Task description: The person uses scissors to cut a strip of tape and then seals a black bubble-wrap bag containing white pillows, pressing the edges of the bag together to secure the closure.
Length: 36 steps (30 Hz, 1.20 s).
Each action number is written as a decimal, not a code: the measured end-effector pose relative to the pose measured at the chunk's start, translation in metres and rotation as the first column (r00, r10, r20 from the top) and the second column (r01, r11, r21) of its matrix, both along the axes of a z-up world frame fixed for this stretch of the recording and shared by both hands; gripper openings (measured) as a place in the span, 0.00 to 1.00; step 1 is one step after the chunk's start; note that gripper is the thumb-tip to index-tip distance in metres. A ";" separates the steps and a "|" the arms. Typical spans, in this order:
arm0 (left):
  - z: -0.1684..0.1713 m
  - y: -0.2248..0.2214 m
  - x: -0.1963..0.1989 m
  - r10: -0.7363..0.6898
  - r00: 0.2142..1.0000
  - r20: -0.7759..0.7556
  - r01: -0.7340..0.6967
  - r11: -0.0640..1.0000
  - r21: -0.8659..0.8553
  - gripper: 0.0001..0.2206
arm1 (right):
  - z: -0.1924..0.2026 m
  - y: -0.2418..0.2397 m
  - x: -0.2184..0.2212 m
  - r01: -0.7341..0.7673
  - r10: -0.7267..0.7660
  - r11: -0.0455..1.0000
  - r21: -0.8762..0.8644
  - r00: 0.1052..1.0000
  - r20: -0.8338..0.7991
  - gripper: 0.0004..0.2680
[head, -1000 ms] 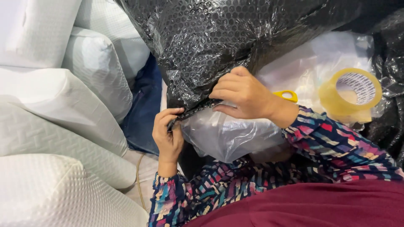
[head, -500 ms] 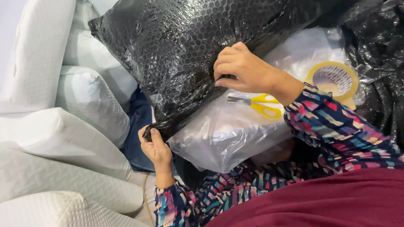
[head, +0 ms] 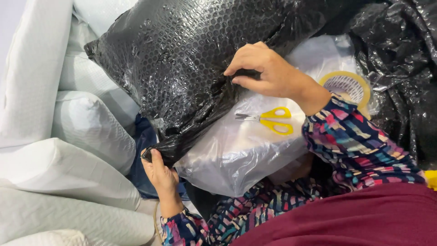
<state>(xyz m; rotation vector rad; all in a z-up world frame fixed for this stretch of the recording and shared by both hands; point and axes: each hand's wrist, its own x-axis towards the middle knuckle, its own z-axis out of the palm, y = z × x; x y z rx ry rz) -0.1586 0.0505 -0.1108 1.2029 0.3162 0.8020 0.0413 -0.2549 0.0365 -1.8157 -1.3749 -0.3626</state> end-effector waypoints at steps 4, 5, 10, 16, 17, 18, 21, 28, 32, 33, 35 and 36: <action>-0.013 0.009 0.003 -0.012 0.999 0.036 0.016 0.994 -0.107 0.09 | -0.015 -0.002 0.005 0.058 -0.052 0.998 -0.037 0.986 0.160 0.08; -0.017 0.012 0.005 0.002 0.999 0.040 0.003 0.992 -0.127 0.08 | -0.019 0.001 0.007 0.094 -0.078 0.994 -0.056 0.970 0.229 0.09; -0.020 0.013 0.011 0.062 0.998 0.023 -0.058 0.988 -0.146 0.10 | -0.034 0.027 0.016 0.256 -0.252 0.966 0.028 0.915 0.315 0.05; -0.016 0.016 0.015 0.032 0.999 -0.023 -0.036 0.972 -0.233 0.14 | -0.038 0.034 0.020 0.284 -0.288 0.957 0.055 0.913 0.289 0.06; -0.012 0.012 0.014 0.028 0.999 -0.039 -0.038 0.956 -0.292 0.15 | -0.038 0.036 0.019 0.281 -0.287 0.958 0.063 0.914 0.287 0.06; -0.007 0.009 0.014 0.030 0.999 -0.039 -0.041 0.955 -0.294 0.15 | -0.039 0.034 0.017 0.278 -0.284 0.959 0.061 0.915 0.288 0.06; 0.006 -0.004 0.014 0.058 0.996 -0.061 -0.075 0.946 -0.317 0.14 | -0.038 0.034 0.007 0.251 -0.276 0.960 0.120 0.915 0.294 0.05; -0.017 0.004 0.015 -0.064 0.986 0.152 0.084 0.989 -0.124 0.03 | -0.033 0.072 -0.053 0.039 -0.112 0.975 0.220 0.937 0.332 0.08; -0.009 0.010 0.000 -0.178 0.977 0.119 0.186 0.981 -0.055 0.05 | -0.032 0.099 -0.077 -0.110 0.083 0.992 0.058 0.933 0.350 0.12; -0.004 0.012 -0.003 -0.157 0.980 0.124 0.166 0.984 -0.065 0.05 | -0.030 0.102 -0.077 -0.130 0.105 0.990 0.047 0.930 0.353 0.12; 0.008 0.017 -0.008 -0.389 0.905 0.171 0.358 0.915 0.185 0.07 | -0.027 0.108 -0.076 -0.097 0.083 0.995 0.020 0.926 0.369 0.08; 0.007 0.021 -0.008 -0.372 0.911 0.179 0.341 0.922 0.182 0.07 | -0.026 0.111 -0.075 -0.114 0.101 0.993 0.014 0.922 0.374 0.08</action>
